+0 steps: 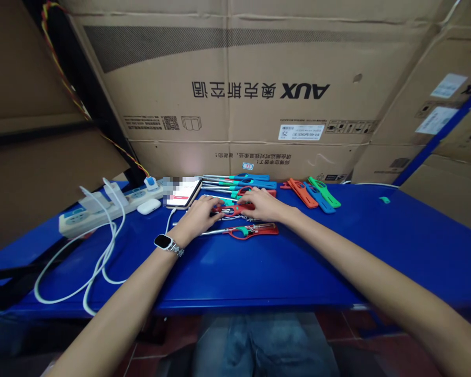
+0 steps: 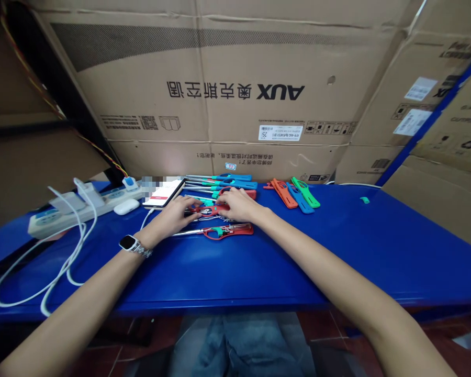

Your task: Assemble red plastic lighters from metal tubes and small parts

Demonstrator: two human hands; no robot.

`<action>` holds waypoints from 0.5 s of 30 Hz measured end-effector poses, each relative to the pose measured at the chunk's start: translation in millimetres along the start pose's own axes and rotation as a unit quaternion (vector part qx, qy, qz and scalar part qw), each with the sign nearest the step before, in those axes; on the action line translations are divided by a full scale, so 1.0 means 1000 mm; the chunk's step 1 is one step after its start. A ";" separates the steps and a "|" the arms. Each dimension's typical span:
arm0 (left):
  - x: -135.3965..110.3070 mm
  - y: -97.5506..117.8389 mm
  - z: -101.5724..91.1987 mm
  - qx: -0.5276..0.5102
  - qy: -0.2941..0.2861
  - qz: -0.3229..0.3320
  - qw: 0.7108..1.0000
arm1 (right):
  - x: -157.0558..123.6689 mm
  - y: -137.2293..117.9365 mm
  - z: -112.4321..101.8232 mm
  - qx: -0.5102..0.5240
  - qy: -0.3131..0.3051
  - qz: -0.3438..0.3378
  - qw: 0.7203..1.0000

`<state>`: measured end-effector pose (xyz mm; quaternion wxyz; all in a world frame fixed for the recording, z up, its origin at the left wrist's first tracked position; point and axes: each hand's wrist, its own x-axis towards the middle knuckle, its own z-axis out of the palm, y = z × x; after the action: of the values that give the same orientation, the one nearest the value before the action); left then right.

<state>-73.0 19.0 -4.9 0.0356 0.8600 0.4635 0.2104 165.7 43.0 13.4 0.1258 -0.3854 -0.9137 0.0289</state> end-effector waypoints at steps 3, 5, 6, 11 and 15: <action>0.003 0.000 -0.001 0.004 -0.009 -0.010 1.000 | 0.005 0.003 0.002 -0.005 0.003 -0.009 1.000; 0.004 -0.001 -0.002 0.008 -0.011 -0.008 1.000 | 0.002 0.003 -0.002 -0.012 0.014 -0.020 1.000; 0.004 -0.001 -0.003 0.007 -0.007 -0.004 1.000 | 0.000 0.003 -0.004 -0.014 0.021 -0.028 0.999; -0.001 0.002 -0.014 -0.070 0.015 0.042 0.997 | -0.023 0.001 -0.018 0.025 0.076 -0.074 0.994; -0.009 0.014 -0.024 -0.163 -0.032 0.066 0.984 | -0.051 -0.006 -0.020 0.073 0.072 -0.091 0.991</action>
<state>-75.6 0.6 17.7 0.1761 0.8777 0.3634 0.2579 201.1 1.9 22.8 0.2213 -0.2919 -0.9288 0.0558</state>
